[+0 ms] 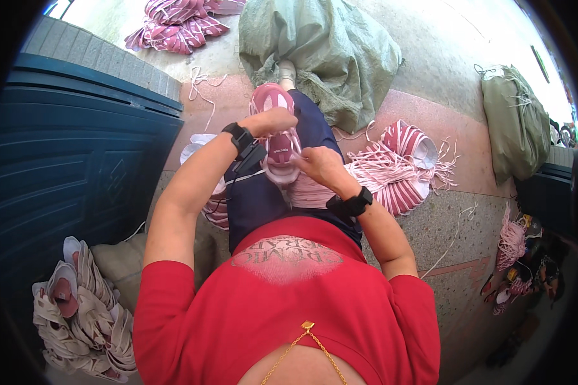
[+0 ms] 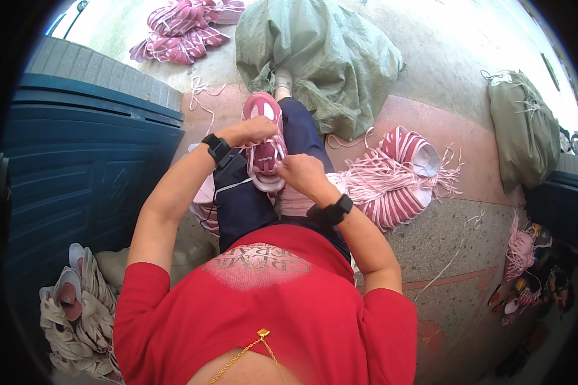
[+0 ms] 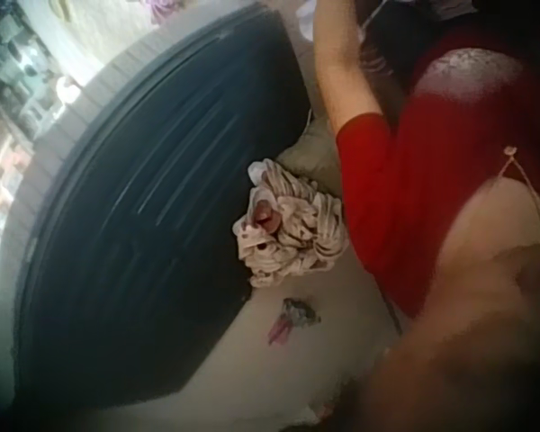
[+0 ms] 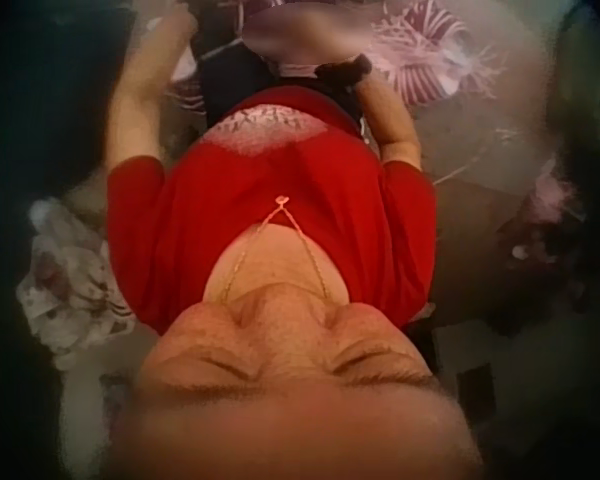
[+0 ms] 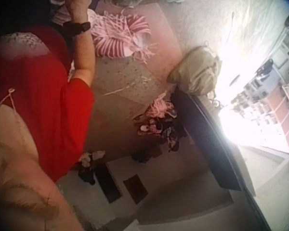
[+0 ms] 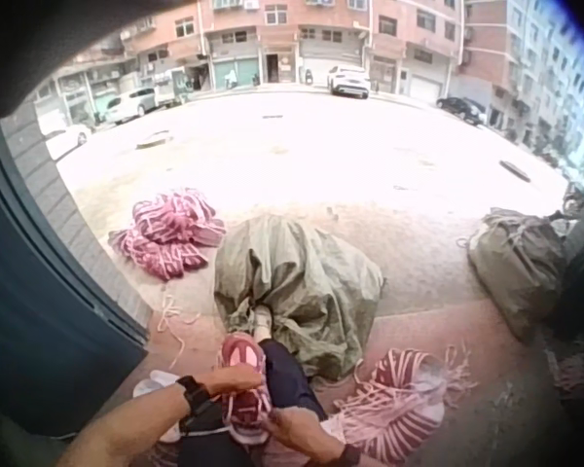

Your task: The person sits on the ground and laces a pink shoe with white shoelaces. They thread the laces through the eyelets, pull them tight, and tie a knot. The person then picks up a second pink shoe and begins the same lacing process.

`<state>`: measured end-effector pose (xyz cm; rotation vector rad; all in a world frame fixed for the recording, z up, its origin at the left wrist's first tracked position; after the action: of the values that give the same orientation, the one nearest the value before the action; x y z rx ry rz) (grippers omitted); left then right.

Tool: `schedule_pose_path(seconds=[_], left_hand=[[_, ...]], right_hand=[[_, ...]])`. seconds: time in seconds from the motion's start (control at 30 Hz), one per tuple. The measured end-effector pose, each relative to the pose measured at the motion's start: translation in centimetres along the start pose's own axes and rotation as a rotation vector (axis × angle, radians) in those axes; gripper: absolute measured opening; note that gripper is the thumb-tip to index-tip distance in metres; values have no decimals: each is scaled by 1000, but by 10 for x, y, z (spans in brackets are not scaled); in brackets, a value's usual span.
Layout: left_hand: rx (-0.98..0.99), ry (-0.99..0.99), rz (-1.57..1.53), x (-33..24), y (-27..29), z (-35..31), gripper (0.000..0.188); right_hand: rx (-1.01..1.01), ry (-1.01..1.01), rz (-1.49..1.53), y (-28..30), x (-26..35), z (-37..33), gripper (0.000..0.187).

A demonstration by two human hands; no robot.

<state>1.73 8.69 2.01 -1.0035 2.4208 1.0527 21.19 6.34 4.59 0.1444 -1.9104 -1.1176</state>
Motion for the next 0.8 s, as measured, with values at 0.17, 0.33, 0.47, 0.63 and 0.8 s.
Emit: schedule_pose_path(seconds=[0.17,0.33,0.47,0.63,0.8], left_hand=[[27,-259,405,-20,-19,8,37],[-348,-258,253,6,-17,11,23],[-418,-371,122,55,1,-20,22],[-362,-364,195,83,-11,-61,30],[-590,-306,592,77,-19,-79,10]], right_hand=[[8,264,-146,-26,40,-2,26],[98,271,-37,26,20,-10,27],[-154,-183,56,82,-26,-3,28],[-253,-31,284,46,-12,19,24],[-67,141,1,-39,26,35,17]])
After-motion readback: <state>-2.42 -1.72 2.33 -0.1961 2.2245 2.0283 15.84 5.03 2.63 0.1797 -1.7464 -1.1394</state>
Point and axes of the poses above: each hand's wrist, its own z-axis towards the middle knuckle, its own y-axis out of the back of the hand, x = y × z, the point moved 1 cm from there along z, towards the middle knuckle, and after that the axes turned 4 degrees about -x, right-handed, at the moved point
